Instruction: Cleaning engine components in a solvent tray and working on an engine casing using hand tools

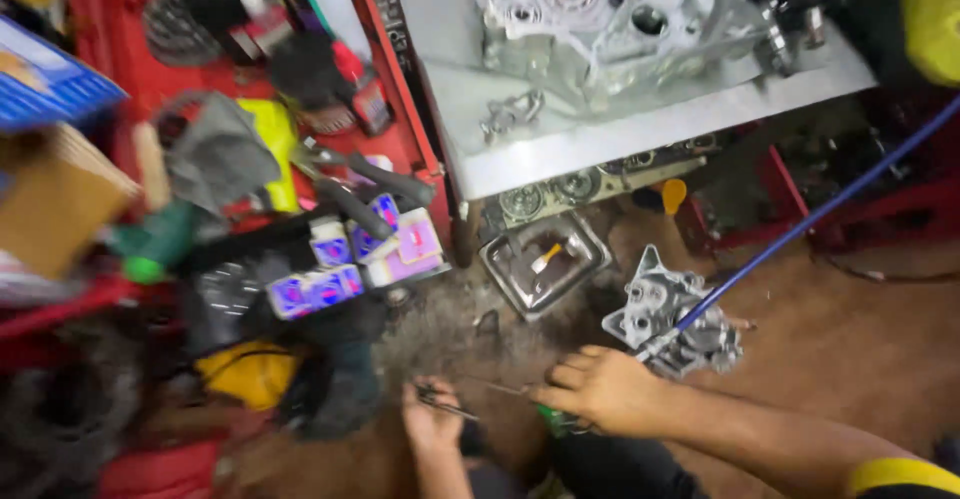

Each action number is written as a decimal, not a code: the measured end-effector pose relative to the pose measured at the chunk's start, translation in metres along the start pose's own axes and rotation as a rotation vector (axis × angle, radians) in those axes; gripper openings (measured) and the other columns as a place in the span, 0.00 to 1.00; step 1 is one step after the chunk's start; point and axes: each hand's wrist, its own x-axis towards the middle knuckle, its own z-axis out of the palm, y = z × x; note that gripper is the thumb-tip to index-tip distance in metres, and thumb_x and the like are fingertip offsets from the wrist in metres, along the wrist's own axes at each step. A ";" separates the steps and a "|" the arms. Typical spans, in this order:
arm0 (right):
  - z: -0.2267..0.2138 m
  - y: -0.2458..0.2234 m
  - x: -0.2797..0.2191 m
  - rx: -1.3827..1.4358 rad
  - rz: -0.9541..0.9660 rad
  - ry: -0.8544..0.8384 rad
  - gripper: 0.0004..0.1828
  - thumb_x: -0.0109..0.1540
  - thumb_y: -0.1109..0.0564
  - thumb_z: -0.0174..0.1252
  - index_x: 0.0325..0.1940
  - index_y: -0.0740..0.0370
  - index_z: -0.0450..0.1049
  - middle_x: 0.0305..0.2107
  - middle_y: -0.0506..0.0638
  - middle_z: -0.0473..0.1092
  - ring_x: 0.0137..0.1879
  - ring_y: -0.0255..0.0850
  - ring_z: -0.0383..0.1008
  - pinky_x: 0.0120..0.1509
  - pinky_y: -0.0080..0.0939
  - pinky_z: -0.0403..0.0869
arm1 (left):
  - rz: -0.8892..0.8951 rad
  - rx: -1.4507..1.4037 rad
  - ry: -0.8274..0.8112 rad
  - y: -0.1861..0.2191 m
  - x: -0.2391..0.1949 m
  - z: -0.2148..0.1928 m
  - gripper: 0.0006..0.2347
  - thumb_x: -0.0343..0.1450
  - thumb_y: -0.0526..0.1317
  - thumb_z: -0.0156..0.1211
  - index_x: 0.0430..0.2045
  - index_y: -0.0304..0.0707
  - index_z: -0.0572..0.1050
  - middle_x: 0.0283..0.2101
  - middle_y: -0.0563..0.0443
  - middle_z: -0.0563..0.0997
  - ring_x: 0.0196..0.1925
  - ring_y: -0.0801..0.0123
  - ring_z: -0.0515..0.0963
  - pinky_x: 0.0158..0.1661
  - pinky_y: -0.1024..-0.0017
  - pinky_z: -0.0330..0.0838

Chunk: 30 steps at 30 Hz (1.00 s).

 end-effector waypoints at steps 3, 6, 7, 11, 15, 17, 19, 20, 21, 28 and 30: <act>-0.042 -0.021 -0.027 0.155 0.082 0.111 0.26 0.61 0.52 0.58 0.64 0.52 0.71 0.47 0.54 0.73 0.48 0.52 0.76 0.45 0.50 0.73 | -0.069 0.042 0.190 -0.024 -0.066 0.036 0.07 0.72 0.47 0.58 0.31 0.47 0.77 0.36 0.47 0.82 0.37 0.62 0.82 0.29 0.73 0.82; -0.083 -0.047 -0.062 0.200 0.190 0.004 0.41 0.50 0.55 0.64 0.70 0.49 0.66 0.50 0.56 0.71 0.45 0.53 0.76 0.42 0.50 0.76 | -0.106 0.286 0.561 -0.045 -0.130 0.100 0.10 0.74 0.43 0.59 0.30 0.35 0.76 0.25 0.49 0.79 0.23 0.70 0.80 0.19 0.78 0.78; -0.101 -0.054 -0.071 0.187 0.228 0.004 0.44 0.50 0.54 0.65 0.72 0.47 0.64 0.48 0.54 0.72 0.48 0.52 0.75 0.44 0.51 0.76 | -0.049 0.308 0.474 -0.051 -0.148 0.117 0.03 0.74 0.39 0.57 0.35 0.42 0.76 0.30 0.46 0.81 0.27 0.67 0.82 0.22 0.77 0.79; -0.176 -0.100 -0.061 0.148 0.368 0.420 0.34 0.70 0.32 0.32 0.64 0.51 0.74 0.41 0.55 0.74 0.48 0.52 0.79 0.47 0.50 0.78 | 0.040 0.870 0.477 -0.054 -0.195 0.233 0.12 0.74 0.36 0.59 0.50 0.55 0.71 0.42 0.49 0.84 0.38 0.64 0.87 0.29 0.78 0.82; -0.186 -0.112 -0.078 0.118 0.439 0.452 0.36 0.68 0.30 0.34 0.66 0.51 0.72 0.45 0.57 0.74 0.51 0.54 0.78 0.50 0.53 0.77 | 0.124 1.307 0.318 -0.105 -0.184 0.392 0.29 0.70 0.37 0.68 0.66 0.42 0.60 0.45 0.41 0.82 0.32 0.61 0.86 0.15 0.81 0.73; -0.188 -0.115 -0.084 0.037 0.514 0.488 0.37 0.68 0.29 0.31 0.64 0.51 0.73 0.48 0.56 0.74 0.54 0.53 0.78 0.50 0.51 0.76 | 0.234 1.603 0.132 -0.125 -0.154 0.442 0.26 0.71 0.43 0.68 0.61 0.31 0.66 0.46 0.37 0.81 0.33 0.62 0.87 0.13 0.80 0.72; -0.191 -0.116 -0.088 0.043 0.545 0.517 0.35 0.68 0.31 0.34 0.64 0.50 0.74 0.48 0.55 0.74 0.54 0.53 0.78 0.50 0.51 0.76 | 0.288 1.668 0.068 -0.140 -0.103 0.473 0.25 0.73 0.43 0.66 0.62 0.33 0.66 0.50 0.39 0.80 0.35 0.62 0.87 0.16 0.81 0.73; -0.192 -0.115 -0.091 0.040 0.576 0.538 0.32 0.68 0.32 0.36 0.63 0.50 0.74 0.48 0.55 0.75 0.54 0.53 0.78 0.49 0.50 0.76 | 0.338 1.723 -0.004 -0.148 -0.075 0.488 0.24 0.74 0.43 0.64 0.63 0.35 0.66 0.54 0.41 0.80 0.38 0.62 0.87 0.18 0.81 0.75; -0.188 -0.112 -0.095 0.048 0.577 0.545 0.32 0.68 0.32 0.36 0.63 0.50 0.74 0.48 0.55 0.75 0.54 0.53 0.78 0.49 0.50 0.76 | 0.339 1.732 0.001 -0.156 -0.048 0.498 0.24 0.74 0.43 0.64 0.63 0.35 0.66 0.54 0.41 0.80 0.38 0.62 0.87 0.18 0.81 0.75; -0.139 -0.046 -0.150 0.157 0.682 0.683 0.34 0.67 0.32 0.39 0.64 0.51 0.75 0.51 0.54 0.75 0.55 0.53 0.78 0.54 0.51 0.77 | 0.648 1.999 0.222 -0.176 0.138 0.495 0.14 0.66 0.40 0.68 0.46 0.42 0.81 0.35 0.46 0.85 0.27 0.59 0.86 0.16 0.62 0.80; -0.138 -0.026 -0.162 0.173 0.738 0.705 0.33 0.67 0.33 0.42 0.67 0.51 0.74 0.51 0.55 0.75 0.54 0.55 0.77 0.55 0.54 0.76 | 0.630 2.078 0.263 -0.184 0.140 0.502 0.13 0.65 0.41 0.68 0.44 0.45 0.82 0.35 0.47 0.86 0.28 0.57 0.87 0.16 0.60 0.81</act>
